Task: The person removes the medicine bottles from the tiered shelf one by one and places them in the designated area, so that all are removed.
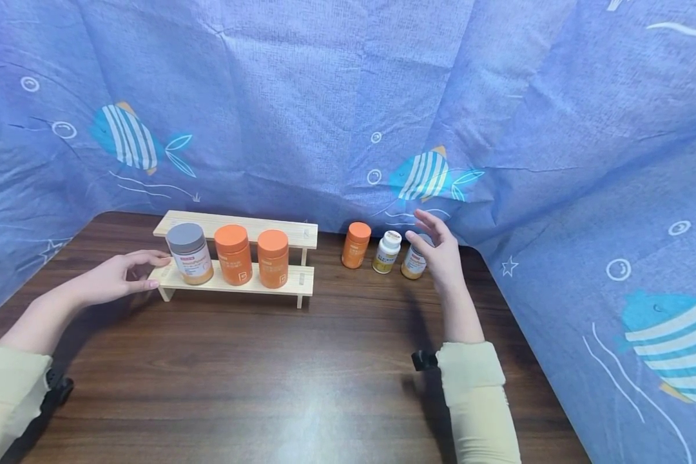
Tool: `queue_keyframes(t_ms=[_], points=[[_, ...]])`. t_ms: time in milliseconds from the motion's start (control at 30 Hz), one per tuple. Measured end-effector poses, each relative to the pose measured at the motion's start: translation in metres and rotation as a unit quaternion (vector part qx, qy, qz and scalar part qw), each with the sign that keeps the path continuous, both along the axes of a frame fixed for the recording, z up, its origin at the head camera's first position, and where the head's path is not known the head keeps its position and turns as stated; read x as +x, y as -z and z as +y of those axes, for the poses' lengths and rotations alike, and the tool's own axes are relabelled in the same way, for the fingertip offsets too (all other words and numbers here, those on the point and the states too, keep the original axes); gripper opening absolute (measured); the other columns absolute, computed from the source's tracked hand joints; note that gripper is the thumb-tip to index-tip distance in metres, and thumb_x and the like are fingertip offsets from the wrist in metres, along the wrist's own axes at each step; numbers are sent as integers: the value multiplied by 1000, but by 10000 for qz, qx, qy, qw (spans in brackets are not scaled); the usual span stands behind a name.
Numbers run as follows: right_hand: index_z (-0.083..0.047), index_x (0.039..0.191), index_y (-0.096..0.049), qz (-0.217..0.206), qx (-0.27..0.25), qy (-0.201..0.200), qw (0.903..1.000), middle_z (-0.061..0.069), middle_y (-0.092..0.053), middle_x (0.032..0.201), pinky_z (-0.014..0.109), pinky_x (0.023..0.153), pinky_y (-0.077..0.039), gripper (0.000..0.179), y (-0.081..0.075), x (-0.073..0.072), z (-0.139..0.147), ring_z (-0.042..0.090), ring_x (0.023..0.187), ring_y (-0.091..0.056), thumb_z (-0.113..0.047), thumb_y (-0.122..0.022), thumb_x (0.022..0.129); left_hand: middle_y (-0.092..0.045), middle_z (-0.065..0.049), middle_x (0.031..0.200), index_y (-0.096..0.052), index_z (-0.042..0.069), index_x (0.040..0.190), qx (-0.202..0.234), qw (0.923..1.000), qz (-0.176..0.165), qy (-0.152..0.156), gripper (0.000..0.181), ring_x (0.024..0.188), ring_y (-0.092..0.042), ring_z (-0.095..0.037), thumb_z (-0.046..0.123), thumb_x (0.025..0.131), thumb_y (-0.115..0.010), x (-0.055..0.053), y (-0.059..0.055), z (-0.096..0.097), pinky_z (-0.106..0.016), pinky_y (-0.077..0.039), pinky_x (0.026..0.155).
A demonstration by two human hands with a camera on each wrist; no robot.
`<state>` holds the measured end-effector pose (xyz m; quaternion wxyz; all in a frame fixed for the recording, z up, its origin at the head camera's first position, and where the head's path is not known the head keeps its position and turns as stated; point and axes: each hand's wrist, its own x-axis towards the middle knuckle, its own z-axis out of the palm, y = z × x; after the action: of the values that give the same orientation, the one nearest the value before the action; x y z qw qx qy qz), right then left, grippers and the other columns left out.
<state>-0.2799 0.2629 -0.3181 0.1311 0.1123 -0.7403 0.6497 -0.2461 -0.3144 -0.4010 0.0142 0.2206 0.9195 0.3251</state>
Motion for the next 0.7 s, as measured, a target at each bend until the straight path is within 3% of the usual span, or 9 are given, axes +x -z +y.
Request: queue_keyframes(t_ms=[233, 400, 567, 700], points=[[-9, 134, -50, 116, 115, -293, 9994, 6, -50, 139, 37, 106, -31, 48, -10, 9, -19, 30, 132, -38, -10, -65, 89, -52, -20, 129, -56, -1, 124, 51, 10000, 28, -7, 42, 62, -44, -5, 17, 87, -68, 2, 0, 0, -25, -38, 55], [-11, 134, -50, 137, 212, -422, 9988, 3, -49, 140, 50, 108, -26, 47, -16, 17, -32, 28, 133, -38, -12, -65, 89, -53, -21, 129, -57, -1, 121, 17, 9998, 209, 72, 39, 67, -48, -4, 15, 86, -69, 0, 0, 0, -25, -41, 61], [-9, 135, -49, 261, 345, -577, 9974, 5, -49, 141, 52, 109, -21, 48, -18, 24, -46, 24, 132, -39, -10, -64, 89, -54, -21, 128, -59, 0, 118, 13, 9995, 299, 107, 37, 69, -50, -3, 14, 86, -69, -1, 1, -1, -25, -42, 64], [-8, 135, -49, 375, 372, -776, 9956, 5, -47, 141, 53, 108, -25, 49, -19, 29, -56, 22, 131, -40, -7, -63, 89, -55, -20, 127, -59, 0, 117, 89, 9993, 339, 123, 36, 68, -50, -2, 13, 85, -70, -1, 2, -1, -23, -42, 63]])
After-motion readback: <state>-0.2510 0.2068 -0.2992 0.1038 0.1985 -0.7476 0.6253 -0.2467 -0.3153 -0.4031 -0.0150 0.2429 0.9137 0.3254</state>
